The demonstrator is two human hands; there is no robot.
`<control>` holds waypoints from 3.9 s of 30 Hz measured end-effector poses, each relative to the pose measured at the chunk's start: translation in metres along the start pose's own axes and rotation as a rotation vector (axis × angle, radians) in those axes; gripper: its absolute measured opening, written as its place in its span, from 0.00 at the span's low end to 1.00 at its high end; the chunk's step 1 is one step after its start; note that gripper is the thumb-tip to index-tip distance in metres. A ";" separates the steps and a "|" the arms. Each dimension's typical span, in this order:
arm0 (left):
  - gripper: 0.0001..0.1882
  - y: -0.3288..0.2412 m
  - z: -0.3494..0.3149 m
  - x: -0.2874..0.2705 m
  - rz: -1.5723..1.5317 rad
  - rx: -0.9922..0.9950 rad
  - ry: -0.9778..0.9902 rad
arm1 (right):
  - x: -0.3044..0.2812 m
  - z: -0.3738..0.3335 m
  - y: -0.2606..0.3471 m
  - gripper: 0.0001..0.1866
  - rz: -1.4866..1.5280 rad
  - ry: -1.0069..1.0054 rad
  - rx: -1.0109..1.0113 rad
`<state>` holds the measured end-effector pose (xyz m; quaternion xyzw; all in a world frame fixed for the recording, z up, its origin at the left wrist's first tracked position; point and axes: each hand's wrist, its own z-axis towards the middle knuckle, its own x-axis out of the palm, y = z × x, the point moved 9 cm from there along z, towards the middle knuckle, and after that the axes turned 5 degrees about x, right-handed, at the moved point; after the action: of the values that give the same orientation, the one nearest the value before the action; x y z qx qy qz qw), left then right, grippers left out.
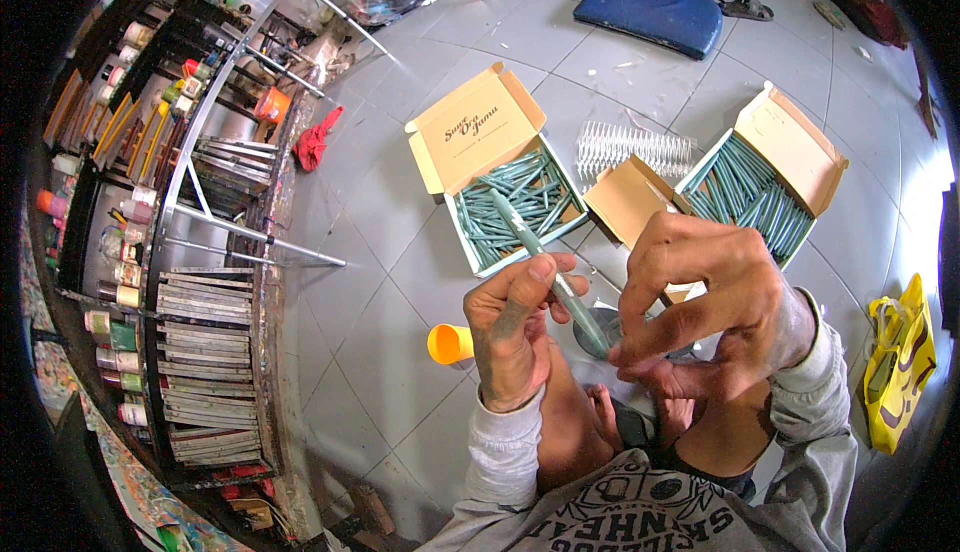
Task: The person assembles components by sliding a small white ring onto a green plastic tube and then inserting a metal tip into the end of the tube.
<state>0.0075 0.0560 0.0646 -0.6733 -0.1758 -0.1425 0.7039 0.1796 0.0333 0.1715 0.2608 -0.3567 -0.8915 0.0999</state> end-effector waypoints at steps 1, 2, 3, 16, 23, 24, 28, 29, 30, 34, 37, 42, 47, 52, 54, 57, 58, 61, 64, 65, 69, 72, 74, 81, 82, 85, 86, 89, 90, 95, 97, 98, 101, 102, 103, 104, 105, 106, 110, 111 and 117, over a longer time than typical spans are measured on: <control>0.14 -0.001 0.001 0.000 0.008 0.009 -0.017 | 0.000 0.000 0.000 0.10 0.001 0.000 0.003; 0.14 -0.002 0.001 0.000 0.018 0.018 -0.035 | 0.001 0.000 0.000 0.10 0.004 0.000 0.004; 0.14 -0.002 0.001 0.000 0.021 0.020 -0.040 | 0.001 0.000 0.001 0.10 0.004 0.003 0.008; 0.14 -0.004 0.003 -0.002 0.008 0.033 -0.054 | 0.003 -0.001 0.005 0.09 0.006 0.015 -0.004; 0.16 -0.003 0.002 -0.005 0.045 0.018 -0.015 | 0.005 -0.001 0.007 0.08 0.001 0.043 0.011; 0.16 -0.004 0.002 -0.004 0.041 0.027 -0.019 | 0.005 -0.001 0.007 0.08 0.011 0.057 0.013; 0.16 -0.006 0.001 -0.004 0.031 0.033 -0.029 | 0.008 -0.003 0.006 0.08 0.046 0.075 0.007; 0.16 -0.006 0.001 -0.004 0.026 0.025 -0.029 | 0.008 -0.004 0.005 0.08 0.048 0.077 0.009; 0.16 -0.007 0.001 -0.005 0.023 0.031 -0.033 | 0.009 -0.004 0.005 0.08 0.052 0.078 0.011; 0.14 -0.010 0.001 -0.002 0.009 0.080 -0.034 | 0.011 -0.007 0.006 0.07 0.109 0.107 0.008; 0.14 -0.020 0.002 0.000 0.071 0.176 -0.027 | 0.018 -0.015 -0.001 0.05 0.148 0.129 0.111; 0.10 -0.050 0.001 0.014 0.403 0.377 0.059 | 0.014 -0.036 -0.035 0.12 -0.135 0.360 0.413; 0.08 -0.058 0.004 0.031 0.540 0.476 0.206 | 0.000 -0.011 -0.050 0.23 -0.117 0.058 0.583; 0.10 -0.060 0.001 0.045 0.540 0.475 0.305 | 0.028 0.004 -0.045 0.27 0.169 0.121 0.519; 0.10 -0.061 -0.001 0.045 0.474 0.476 0.333 | 0.028 0.005 -0.042 0.24 0.170 0.158 0.528; 0.10 -0.064 -0.006 0.045 0.406 0.491 0.346 | 0.032 0.007 -0.033 0.21 0.221 0.162 0.454; 0.10 -0.065 -0.008 0.046 0.390 0.497 0.346 | 0.032 0.008 -0.029 0.20 0.230 0.180 0.442; 0.09 -0.066 -0.011 0.050 0.332 0.473 0.328 | 0.030 0.007 -0.022 0.16 0.217 0.232 0.399; 0.08 -0.067 -0.011 0.054 0.273 0.455 0.297 | 0.029 0.006 -0.018 0.12 0.207 0.249 0.323; 0.08 -0.067 -0.011 0.055 0.270 0.450 0.291 | 0.029 0.005 -0.016 0.12 0.203 0.248 0.296; 0.11 -0.067 -0.012 0.057 0.335 0.448 0.300 | 0.028 0.000 -0.020 0.11 0.266 0.269 0.358; 0.13 -0.067 -0.012 0.058 0.413 0.456 0.298 | 0.030 -0.002 -0.023 0.11 0.336 0.282 0.385; 0.11 -0.067 -0.011 0.059 0.412 0.458 0.274 | 0.032 -0.004 -0.023 0.10 0.427 0.307 0.485; 0.09 -0.071 -0.008 0.070 0.430 0.501 0.240 | 0.037 -0.012 -0.027 0.08 0.742 0.279 0.534; 0.10 -0.073 -0.008 0.073 0.448 0.552 0.258 | 0.037 -0.010 -0.027 0.08 0.756 0.281 0.534; 0.14 -0.070 -0.006 0.074 0.524 0.503 0.309 | 0.038 -0.010 -0.028 0.09 0.802 0.279 0.513; 0.14 -0.070 -0.005 0.074 0.533 0.507 0.321 | 0.038 -0.010 -0.028 0.09 0.817 0.276 0.507; 0.15 -0.070 -0.003 0.076 0.550 0.527 0.353 | 0.035 -0.010 -0.024 0.10 0.786 0.284 0.533; 0.15 -0.069 -0.002 0.076 0.549 0.537 0.361 | 0.035 -0.010 -0.023 0.10 0.784 0.279 0.520; 0.13 -0.071 0.000 0.077 0.526 0.568 0.340 | 0.029 -0.008 -0.020 0.15 0.715 0.225 0.445; 0.10 -0.073 0.001 0.078 0.476 0.599 0.301 | 0.023 -0.006 -0.019 0.19 0.555 0.203 0.423; 0.10 -0.073 0.001 0.079 0.476 0.608 0.298 | 0.020 -0.006 -0.019 0.21 0.475 0.190 0.414; 0.10 -0.073 0.001 0.080 0.483 0.607 0.273 | 0.020 -0.007 -0.030 0.24 0.391 0.123 0.424; 0.10 -0.073 0.000 0.079 0.492 0.588 0.256 | 0.019 -0.007 -0.031 0.24 0.328 0.109 0.405; 0.10 -0.072 0.000 0.078 0.500 0.568 0.239 | 0.017 -0.007 -0.031 0.23 0.265 0.094 0.386; 0.09 -0.072 0.001 0.075 0.519 0.582 0.208 | 0.016 -0.006 -0.030 0.23 0.201 0.081 0.366; 0.09 -0.072 0.002 0.071 0.537 0.596 0.177 | 0.010 -0.005 -0.029 0.21 0.121 -0.018 0.343; 0.09 -0.072 0.002 0.068 0.556 0.610 0.146 | 0.006 -0.005 -0.027 0.20 0.041 -0.116 0.319; 0.09 -0.078 -0.003 0.060 0.557 0.678 -0.004 | -0.001 -0.009 -0.021 0.16 -0.121 -0.286 0.245; 0.09 -0.075 -0.002 0.057 0.539 0.679 -0.025 | -0.002 -0.011 -0.019 0.16 -0.150 -0.318 0.228; 0.11 -0.080 -0.004 0.053 0.541 0.684 -0.113 | -0.002 -0.009 -0.012 0.10 -0.202 -0.366 0.151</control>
<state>0.0206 0.0497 0.1598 -0.4302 -0.0685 0.1505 0.8875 0.1860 0.0378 0.1586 0.1360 -0.4069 -0.9001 -0.0761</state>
